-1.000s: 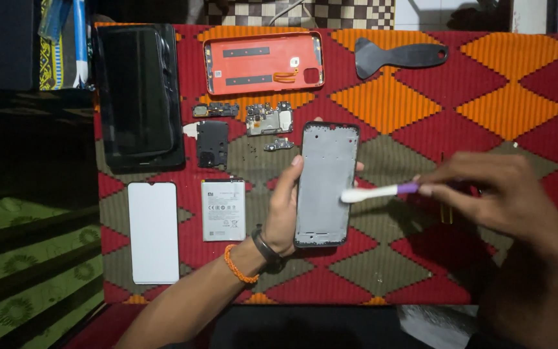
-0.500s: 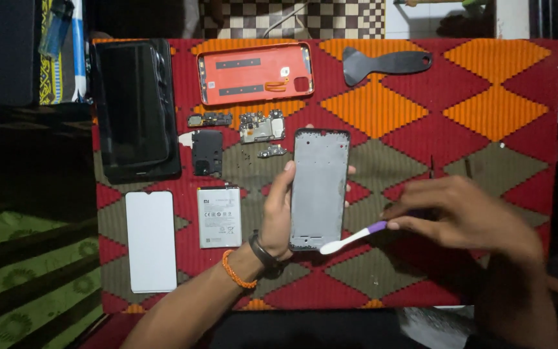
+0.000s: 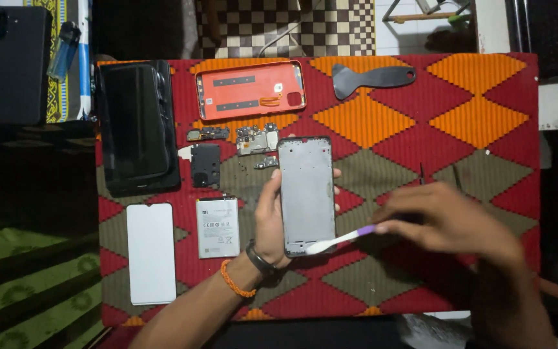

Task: Cleaning the internal frame and battery of a disassembled smartphone using a toothbrush to remove dust or residue.

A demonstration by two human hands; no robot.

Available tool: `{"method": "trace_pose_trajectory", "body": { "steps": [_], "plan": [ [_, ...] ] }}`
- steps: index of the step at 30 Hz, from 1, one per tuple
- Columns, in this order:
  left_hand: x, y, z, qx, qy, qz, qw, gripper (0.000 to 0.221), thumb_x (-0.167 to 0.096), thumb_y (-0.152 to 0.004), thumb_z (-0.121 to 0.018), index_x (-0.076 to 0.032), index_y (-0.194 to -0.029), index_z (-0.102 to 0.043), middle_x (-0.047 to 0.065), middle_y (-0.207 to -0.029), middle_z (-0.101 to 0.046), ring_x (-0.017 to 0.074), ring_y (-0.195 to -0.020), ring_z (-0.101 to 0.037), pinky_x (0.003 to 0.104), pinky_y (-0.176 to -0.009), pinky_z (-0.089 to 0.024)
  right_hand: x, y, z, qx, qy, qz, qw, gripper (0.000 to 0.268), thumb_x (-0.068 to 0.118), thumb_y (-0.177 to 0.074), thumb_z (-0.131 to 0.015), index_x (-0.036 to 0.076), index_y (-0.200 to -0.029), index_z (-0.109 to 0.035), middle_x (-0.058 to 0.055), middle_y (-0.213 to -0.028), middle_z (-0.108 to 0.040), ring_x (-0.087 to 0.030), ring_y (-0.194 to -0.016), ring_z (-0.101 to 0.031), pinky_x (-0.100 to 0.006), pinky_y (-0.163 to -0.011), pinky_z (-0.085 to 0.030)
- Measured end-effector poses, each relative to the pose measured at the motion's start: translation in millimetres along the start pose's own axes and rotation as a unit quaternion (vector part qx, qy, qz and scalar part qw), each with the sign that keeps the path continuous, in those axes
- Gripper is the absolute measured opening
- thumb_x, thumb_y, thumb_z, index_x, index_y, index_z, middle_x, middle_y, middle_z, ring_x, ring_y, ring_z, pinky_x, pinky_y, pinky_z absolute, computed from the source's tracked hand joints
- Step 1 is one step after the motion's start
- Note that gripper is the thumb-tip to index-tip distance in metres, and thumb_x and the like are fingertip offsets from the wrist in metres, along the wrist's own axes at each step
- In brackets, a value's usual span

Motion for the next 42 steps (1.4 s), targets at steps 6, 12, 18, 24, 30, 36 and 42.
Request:
{"method": "trace_pose_trajectory", "body": {
  "steps": [6, 12, 18, 24, 30, 36, 42],
  "plan": [
    [7.4, -1.4, 3.4, 0.042, 0.104, 0.019, 0.993, 0.077, -0.051, -0.104, -0.047, 0.006, -0.155, -0.04, 0.027, -0.139, -0.059, 0.0323, -0.1, -0.072, 0.044, -0.089, -0.06, 16.8, -2.9, 7.1, -0.096, 0.014, -0.004, 0.995, 0.015, 0.023, -0.083, -0.077, 0.015, -0.095, -0.079, 0.003, -0.087, -0.081, -0.01, -0.074, -0.077, -0.026, -0.069, -0.056],
    [11.8, -0.5, 6.7, 0.046, 0.0, 0.009, 0.999, 0.077, -0.062, -0.108, -0.035, 0.0, -0.15, -0.052, 0.023, -0.135, -0.065, 0.0276, -0.094, -0.072, 0.039, -0.075, -0.062, 30.2, -9.9, 8.5, -0.176, 0.073, -0.028, 0.981, 0.02, 0.011, -0.087, -0.077, 0.007, -0.107, -0.075, -0.004, -0.1, -0.078, -0.014, -0.081, -0.072, -0.028, -0.072, -0.053],
    [19.3, 1.7, 3.9, 0.078, 0.062, 0.031, 0.995, 0.069, -0.054, -0.113, -0.036, 0.002, -0.154, -0.046, 0.025, -0.137, -0.061, 0.0286, -0.11, -0.067, 0.041, -0.094, -0.057, 7.6, -4.8, 10.0, -0.232, 0.113, -0.074, 0.963, 0.022, 0.007, -0.097, -0.073, 0.005, -0.12, -0.072, -0.01, -0.102, -0.074, -0.018, -0.08, -0.065, -0.03, -0.068, -0.047],
    [22.6, 5.3, 15.0, -0.014, -0.008, 0.069, 0.998, 0.074, -0.06, -0.106, -0.04, 0.001, -0.144, -0.056, 0.024, -0.113, -0.071, 0.0321, -0.088, -0.073, 0.04, -0.075, -0.061, -0.1, -3.8, 8.3, -0.183, 0.069, -0.083, 0.977, 0.028, 0.011, -0.086, -0.077, 0.013, -0.114, -0.074, -0.004, -0.1, -0.078, -0.012, -0.074, -0.067, -0.024, -0.061, -0.049],
    [22.2, 1.6, 8.3, 0.042, 0.043, 0.049, 0.997, 0.074, -0.057, -0.109, -0.037, 0.002, -0.153, -0.049, 0.025, -0.136, -0.063, 0.0283, -0.105, -0.071, 0.039, -0.086, -0.062, 8.9, -5.5, 8.7, -0.124, 0.054, -0.07, 0.988, 0.027, 0.017, -0.081, -0.079, 0.014, -0.107, -0.08, 0.0, -0.096, -0.081, -0.011, -0.074, -0.074, -0.024, -0.061, -0.056],
    [23.8, 3.1, 9.3, 0.07, 0.073, 0.066, 0.993, 0.072, -0.055, -0.112, -0.036, 0.001, -0.156, -0.045, 0.028, -0.142, -0.058, 0.0312, -0.114, -0.067, 0.044, -0.093, -0.059, -16.2, 20.9, 31.1, -0.282, 0.052, -0.103, 0.953, 0.021, -0.009, -0.109, -0.068, -0.011, -0.13, -0.068, -0.022, -0.11, -0.07, -0.025, -0.086, -0.065, -0.03, -0.069, -0.05],
    [23.8, 3.8, 6.7, 0.081, 0.083, 0.069, 0.991, 0.073, -0.056, -0.113, -0.036, 0.002, -0.156, -0.045, 0.026, -0.141, -0.059, 0.0308, -0.115, -0.066, 0.045, -0.094, -0.059, -24.3, 28.5, 32.5, -0.344, 0.017, -0.129, 0.93, 0.017, -0.01, -0.119, -0.063, -0.012, -0.136, -0.064, -0.023, -0.125, -0.068, -0.027, -0.106, -0.065, -0.032, -0.088, -0.05]
  ]
}}
Point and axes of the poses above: each hand's wrist, its own y-axis away from the middle knuckle, its own z-axis out of the back of the hand, x = y × z, the point moved 5 cm from there along -y, towards the middle knuckle
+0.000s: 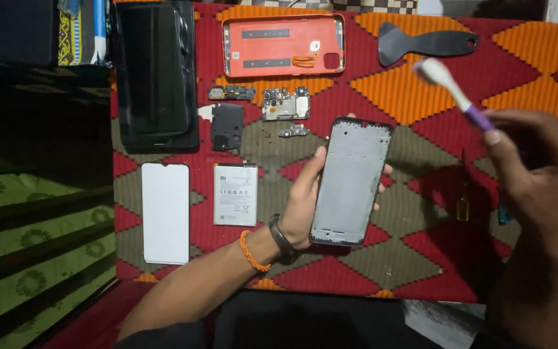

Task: Cleaning the internal frame and battery of a disassembled smartphone using a toothbrush to remove dust or residue.

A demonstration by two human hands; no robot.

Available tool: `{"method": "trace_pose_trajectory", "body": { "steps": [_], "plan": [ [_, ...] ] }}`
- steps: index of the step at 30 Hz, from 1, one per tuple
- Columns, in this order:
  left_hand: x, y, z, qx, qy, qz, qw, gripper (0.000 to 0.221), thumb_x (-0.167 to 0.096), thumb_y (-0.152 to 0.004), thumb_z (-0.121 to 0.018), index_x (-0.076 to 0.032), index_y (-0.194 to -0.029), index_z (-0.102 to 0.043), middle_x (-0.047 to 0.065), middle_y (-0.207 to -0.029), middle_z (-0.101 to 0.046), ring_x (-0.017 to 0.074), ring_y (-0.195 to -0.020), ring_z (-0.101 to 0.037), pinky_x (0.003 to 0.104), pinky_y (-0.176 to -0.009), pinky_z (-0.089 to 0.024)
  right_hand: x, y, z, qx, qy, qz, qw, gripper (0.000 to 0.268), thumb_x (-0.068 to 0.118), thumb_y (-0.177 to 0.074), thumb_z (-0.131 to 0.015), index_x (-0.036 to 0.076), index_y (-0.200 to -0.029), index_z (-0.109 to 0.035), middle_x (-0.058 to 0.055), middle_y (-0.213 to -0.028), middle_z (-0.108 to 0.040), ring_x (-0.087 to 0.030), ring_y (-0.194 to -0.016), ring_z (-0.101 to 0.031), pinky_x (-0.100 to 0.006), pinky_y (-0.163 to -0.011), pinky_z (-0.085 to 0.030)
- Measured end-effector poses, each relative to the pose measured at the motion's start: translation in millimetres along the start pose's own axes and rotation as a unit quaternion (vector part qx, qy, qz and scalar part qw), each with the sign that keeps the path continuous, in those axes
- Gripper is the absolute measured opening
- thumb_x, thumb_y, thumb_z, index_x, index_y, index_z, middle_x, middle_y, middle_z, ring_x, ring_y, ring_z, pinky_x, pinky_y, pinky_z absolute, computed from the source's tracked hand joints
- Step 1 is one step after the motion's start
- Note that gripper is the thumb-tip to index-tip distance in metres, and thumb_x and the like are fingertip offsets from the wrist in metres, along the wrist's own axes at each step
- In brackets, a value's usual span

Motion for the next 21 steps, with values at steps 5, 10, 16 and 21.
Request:
{"method": "trace_pose_trajectory", "body": {
  "steps": [5, 10, 16, 21],
  "plan": [
    [-4.3, 1.5, -9.0, -0.003, -0.021, -0.012, 1.0, 0.076, -0.057, -0.109, -0.037, 0.003, -0.155, -0.042, 0.028, -0.138, -0.059, 0.0315, -0.112, -0.066, 0.046, -0.091, -0.061, -31.0, -1.1, 13.1, -0.05, 0.053, 0.048, 0.996, 0.017, -0.005, -0.129, -0.064, -0.015, -0.142, -0.058, -0.028, -0.133, -0.06, -0.036, -0.12, -0.059, -0.042, -0.104, -0.047],
    [-8.6, -0.8, -13.4, -0.003, -0.069, -0.004, 0.998, 0.08, -0.059, -0.104, -0.039, 0.0, -0.158, -0.035, 0.026, -0.137, -0.058, 0.0292, -0.109, -0.067, 0.046, -0.091, -0.062, -50.0, -5.8, 34.8, -0.106, 0.134, 0.091, 0.981, 0.013, -0.008, -0.131, -0.074, -0.017, -0.138, -0.068, -0.028, -0.126, -0.062, -0.036, -0.11, -0.06, -0.042, -0.091, -0.048],
    [-8.6, -1.4, -15.6, -0.028, -0.056, 0.011, 0.998, 0.077, -0.057, -0.103, -0.04, 0.002, -0.154, -0.041, 0.027, -0.139, -0.058, 0.0331, -0.109, -0.067, 0.048, -0.089, -0.06, -72.2, -0.2, 67.7, -0.103, 0.268, 0.099, 0.953, 0.015, -0.007, -0.133, -0.073, -0.019, -0.14, -0.069, -0.028, -0.127, -0.056, -0.034, -0.107, -0.057, -0.039, -0.083, -0.048],
    [-10.1, -2.7, -18.5, -0.054, -0.092, -0.012, 0.994, 0.076, -0.056, -0.103, -0.039, 0.005, -0.148, -0.046, 0.029, -0.138, -0.058, 0.0343, -0.106, -0.067, 0.048, -0.087, -0.06, -102.0, -1.2, 73.3, -0.051, 0.265, 0.05, 0.961, 0.016, 0.003, -0.126, -0.071, -0.01, -0.129, -0.078, -0.022, -0.11, -0.072, -0.031, -0.091, -0.064, -0.04, -0.075, -0.046]
  ]
}}
Point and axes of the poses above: each hand's wrist, its own y-axis away from the middle knuckle, its own z-axis out of the back of the hand, x = y × z, the point moved 5 cm from there along -y, towards the middle knuckle
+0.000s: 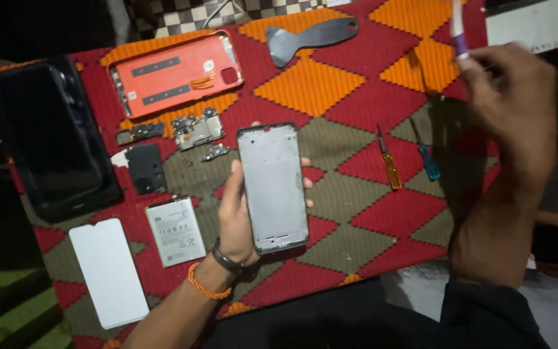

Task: Cleaning the internal frame and battery of a disassembled smartphone using a toothbrush to remove dust or residue.

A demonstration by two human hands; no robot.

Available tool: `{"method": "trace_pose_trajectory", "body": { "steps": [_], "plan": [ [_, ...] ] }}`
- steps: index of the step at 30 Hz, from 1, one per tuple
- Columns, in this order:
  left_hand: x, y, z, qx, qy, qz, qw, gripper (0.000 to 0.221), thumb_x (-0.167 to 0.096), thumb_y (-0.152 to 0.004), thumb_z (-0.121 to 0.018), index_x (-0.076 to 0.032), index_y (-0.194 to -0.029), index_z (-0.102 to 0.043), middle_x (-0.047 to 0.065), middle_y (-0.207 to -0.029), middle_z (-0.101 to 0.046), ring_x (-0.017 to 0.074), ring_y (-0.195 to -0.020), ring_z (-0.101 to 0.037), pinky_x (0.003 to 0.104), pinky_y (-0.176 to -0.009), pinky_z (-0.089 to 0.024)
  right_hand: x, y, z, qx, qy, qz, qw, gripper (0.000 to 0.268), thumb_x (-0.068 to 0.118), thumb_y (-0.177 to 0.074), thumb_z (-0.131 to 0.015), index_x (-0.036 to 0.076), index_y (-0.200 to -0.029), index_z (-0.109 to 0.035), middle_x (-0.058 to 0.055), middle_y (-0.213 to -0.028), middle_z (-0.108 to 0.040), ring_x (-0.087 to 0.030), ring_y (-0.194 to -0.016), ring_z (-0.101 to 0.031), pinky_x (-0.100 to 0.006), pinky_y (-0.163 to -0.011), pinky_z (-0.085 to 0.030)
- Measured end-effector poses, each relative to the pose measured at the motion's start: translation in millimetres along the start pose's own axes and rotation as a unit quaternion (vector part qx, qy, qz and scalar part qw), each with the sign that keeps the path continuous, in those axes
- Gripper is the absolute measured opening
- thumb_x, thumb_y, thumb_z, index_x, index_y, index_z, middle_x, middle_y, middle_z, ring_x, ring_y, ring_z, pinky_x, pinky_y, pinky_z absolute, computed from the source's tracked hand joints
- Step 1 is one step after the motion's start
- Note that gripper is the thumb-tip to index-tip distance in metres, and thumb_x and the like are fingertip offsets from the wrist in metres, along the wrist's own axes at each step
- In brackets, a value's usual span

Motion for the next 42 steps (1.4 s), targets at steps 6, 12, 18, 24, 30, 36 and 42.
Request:
{"method": "trace_pose_trajectory", "body": {
  "steps": [6, 12, 18, 24, 30, 36, 42],
  "plan": [
    [0.5, 0.0, -1.1, -0.017, 0.009, -0.002, 1.0, 0.076, -0.056, -0.102, -0.041, 0.005, -0.148, -0.045, 0.029, -0.137, -0.059, 0.0353, -0.105, -0.067, 0.048, -0.084, -0.061, 18.3, -3.5, -0.5, 0.075, 0.044, -0.04, 0.995, 0.02, 0.01, -0.113, -0.069, -0.005, -0.125, -0.076, -0.02, -0.119, -0.076, -0.032, -0.103, -0.07, -0.043, -0.076, -0.052],
    [2.7, -0.3, -2.1, -0.01, 0.0, 0.005, 1.0, 0.075, -0.056, -0.102, -0.041, 0.004, -0.148, -0.045, 0.028, -0.134, -0.06, 0.0342, -0.104, -0.067, 0.048, -0.083, -0.061, 54.0, -22.4, -6.7, 0.065, -0.049, -0.024, 0.996, 0.021, -0.001, -0.108, -0.066, -0.01, -0.127, -0.07, -0.022, -0.112, -0.055, -0.032, -0.094, -0.06, -0.038, -0.077, -0.05],
    [2.7, 0.2, 0.2, -0.009, -0.019, 0.011, 1.0, 0.077, -0.057, -0.102, -0.04, 0.004, -0.148, -0.046, 0.028, -0.135, -0.06, 0.0332, -0.104, -0.068, 0.047, -0.085, -0.061, 85.2, -29.8, -19.8, -0.031, 0.102, 0.127, 0.986, 0.021, 0.016, -0.112, -0.075, 0.009, -0.131, -0.078, -0.015, -0.117, -0.063, -0.034, -0.103, -0.056, -0.047, -0.081, -0.044],
    [11.7, 2.4, 3.9, -0.016, -0.006, 0.04, 0.999, 0.077, -0.058, -0.102, -0.038, 0.002, -0.149, -0.046, 0.026, -0.136, -0.06, 0.0312, -0.104, -0.066, 0.048, -0.085, -0.06, 77.2, -37.6, -51.3, -0.056, 0.195, 0.158, 0.966, 0.03, 0.027, -0.11, -0.078, 0.03, -0.14, -0.075, -0.007, -0.119, -0.068, -0.025, -0.102, -0.057, -0.036, -0.072, -0.046],
    [9.7, 2.7, 1.7, -0.013, -0.007, 0.036, 0.999, 0.077, -0.058, -0.102, -0.039, 0.002, -0.148, -0.048, 0.025, -0.134, -0.061, 0.0308, -0.103, -0.067, 0.046, -0.086, -0.06, 97.2, -48.8, -59.1, -0.07, 0.191, 0.193, 0.96, 0.028, 0.039, -0.107, -0.078, 0.034, -0.135, -0.076, -0.003, -0.113, -0.067, -0.021, -0.099, -0.054, -0.036, -0.077, -0.042],
    [10.7, 2.9, 3.0, -0.015, -0.008, 0.037, 0.999, 0.077, -0.059, -0.101, -0.039, 0.002, -0.147, -0.048, 0.025, -0.132, -0.062, 0.0302, -0.102, -0.067, 0.045, -0.084, -0.06, 107.0, -48.9, -65.1, -0.066, 0.181, 0.2, 0.961, 0.027, 0.037, -0.11, -0.072, 0.032, -0.137, -0.073, -0.003, -0.115, -0.066, -0.023, -0.101, -0.057, -0.036, -0.073, -0.042],
    [7.9, 3.4, 2.7, -0.02, -0.011, 0.011, 1.0, 0.077, -0.058, -0.101, -0.041, 0.004, -0.147, -0.047, 0.027, -0.133, -0.062, 0.0321, -0.102, -0.068, 0.046, -0.084, -0.061, 98.1, -32.6, 1.6, -0.074, 0.015, 0.134, 0.988, 0.038, -0.007, -0.104, -0.078, 0.004, -0.14, -0.075, -0.02, -0.121, -0.063, -0.035, -0.11, -0.059, -0.044, -0.092, -0.048]
  ]
}}
Point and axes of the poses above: each hand's wrist, its own y-axis away from the middle knuckle, its own z-axis out of the back of the hand, x = y × z, the point moved 5 cm from there along -y, towards the middle knuckle
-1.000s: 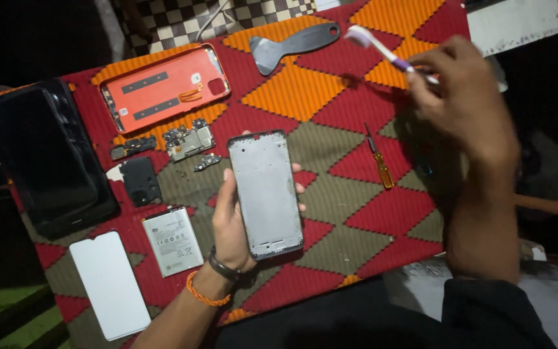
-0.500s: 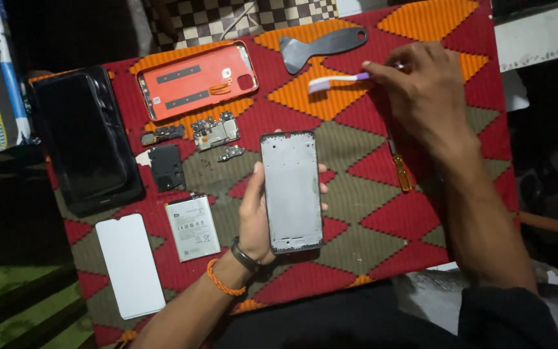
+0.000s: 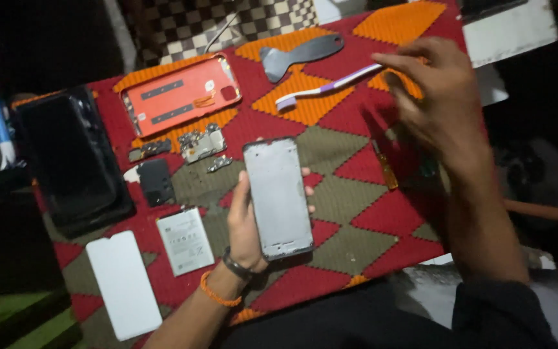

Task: Cleaning the internal frame and battery of a disassembled smartphone using a toothbrush to remove dust or residue.

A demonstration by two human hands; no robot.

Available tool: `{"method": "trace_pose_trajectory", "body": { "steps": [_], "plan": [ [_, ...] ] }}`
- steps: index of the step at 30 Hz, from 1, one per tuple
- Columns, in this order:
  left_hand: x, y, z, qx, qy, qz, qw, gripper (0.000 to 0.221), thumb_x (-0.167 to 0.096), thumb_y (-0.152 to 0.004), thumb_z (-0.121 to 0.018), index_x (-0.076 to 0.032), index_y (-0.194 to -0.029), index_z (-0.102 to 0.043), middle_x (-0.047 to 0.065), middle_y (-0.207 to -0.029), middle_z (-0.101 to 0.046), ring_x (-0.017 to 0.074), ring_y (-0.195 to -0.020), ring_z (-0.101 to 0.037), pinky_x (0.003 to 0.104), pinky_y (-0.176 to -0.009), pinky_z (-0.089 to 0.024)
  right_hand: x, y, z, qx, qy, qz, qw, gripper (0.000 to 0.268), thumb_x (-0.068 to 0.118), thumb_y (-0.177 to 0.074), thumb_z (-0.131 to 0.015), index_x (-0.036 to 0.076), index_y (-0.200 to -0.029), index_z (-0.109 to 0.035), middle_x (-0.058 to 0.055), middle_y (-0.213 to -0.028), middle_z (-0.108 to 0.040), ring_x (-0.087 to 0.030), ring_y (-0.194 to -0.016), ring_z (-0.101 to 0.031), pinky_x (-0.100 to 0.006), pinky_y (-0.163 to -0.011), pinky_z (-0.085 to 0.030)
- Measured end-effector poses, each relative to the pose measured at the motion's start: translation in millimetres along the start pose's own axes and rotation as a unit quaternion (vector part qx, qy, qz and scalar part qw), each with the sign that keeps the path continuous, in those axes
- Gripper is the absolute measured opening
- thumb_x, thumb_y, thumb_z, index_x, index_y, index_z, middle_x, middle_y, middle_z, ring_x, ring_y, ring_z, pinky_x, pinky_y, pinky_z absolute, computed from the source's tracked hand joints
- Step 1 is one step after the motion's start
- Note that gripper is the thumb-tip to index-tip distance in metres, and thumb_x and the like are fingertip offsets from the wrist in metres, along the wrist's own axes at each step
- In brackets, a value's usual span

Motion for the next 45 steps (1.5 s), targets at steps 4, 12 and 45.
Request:
{"method": "trace_pose_trajectory", "body": {
  "steps": [4, 12, 45],
  "plan": [
    [-1.2, 0.2, -0.5, -0.036, -0.008, 0.014, 0.999, 0.077, -0.058, -0.1, -0.04, 0.005, -0.142, -0.052, 0.026, -0.132, -0.064, 0.032, -0.098, -0.07, 0.046, -0.08, -0.062, 7.1, 34.9, 39.4, 0.002, -0.045, -0.101, 0.994, 0.029, -0.013, -0.103, -0.081, -0.002, -0.13, -0.078, -0.019, -0.113, -0.063, -0.034, -0.105, -0.061, -0.041, -0.093, -0.048],
    [1.9, 5.5, -11.2, -0.094, -0.033, 0.035, 0.994, 0.075, -0.058, -0.098, -0.041, -0.001, -0.146, -0.051, 0.022, -0.127, -0.065, 0.0297, -0.105, -0.067, 0.046, -0.081, -0.06, 43.3, 91.6, 17.7, 0.063, -0.091, -0.258, 0.96, 0.012, 0.006, -0.102, -0.068, 0.002, -0.113, -0.072, -0.014, -0.105, -0.07, -0.026, -0.092, -0.066, -0.038, -0.081, -0.052],
    [-8.6, 41.4, 5.8, -0.222, -0.356, -0.082, 0.904, 0.063, -0.041, -0.107, -0.039, 0.002, -0.152, -0.044, 0.024, -0.159, -0.04, 0.0309, -0.143, -0.04, 0.053, -0.118, -0.032, 133.8, 51.4, -50.1, 0.125, -0.355, -0.233, 0.897, 0.036, 0.013, -0.087, -0.078, 0.015, -0.124, -0.075, -0.009, -0.095, -0.079, -0.035, -0.092, -0.076, -0.044, -0.078, -0.059]
  ]
}}
Point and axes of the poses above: each hand's wrist, its own y-axis away from the middle knuckle, its own z-axis out of the back of the hand, x = y × z, the point moved 5 cm from there along -y, towards the middle knuckle
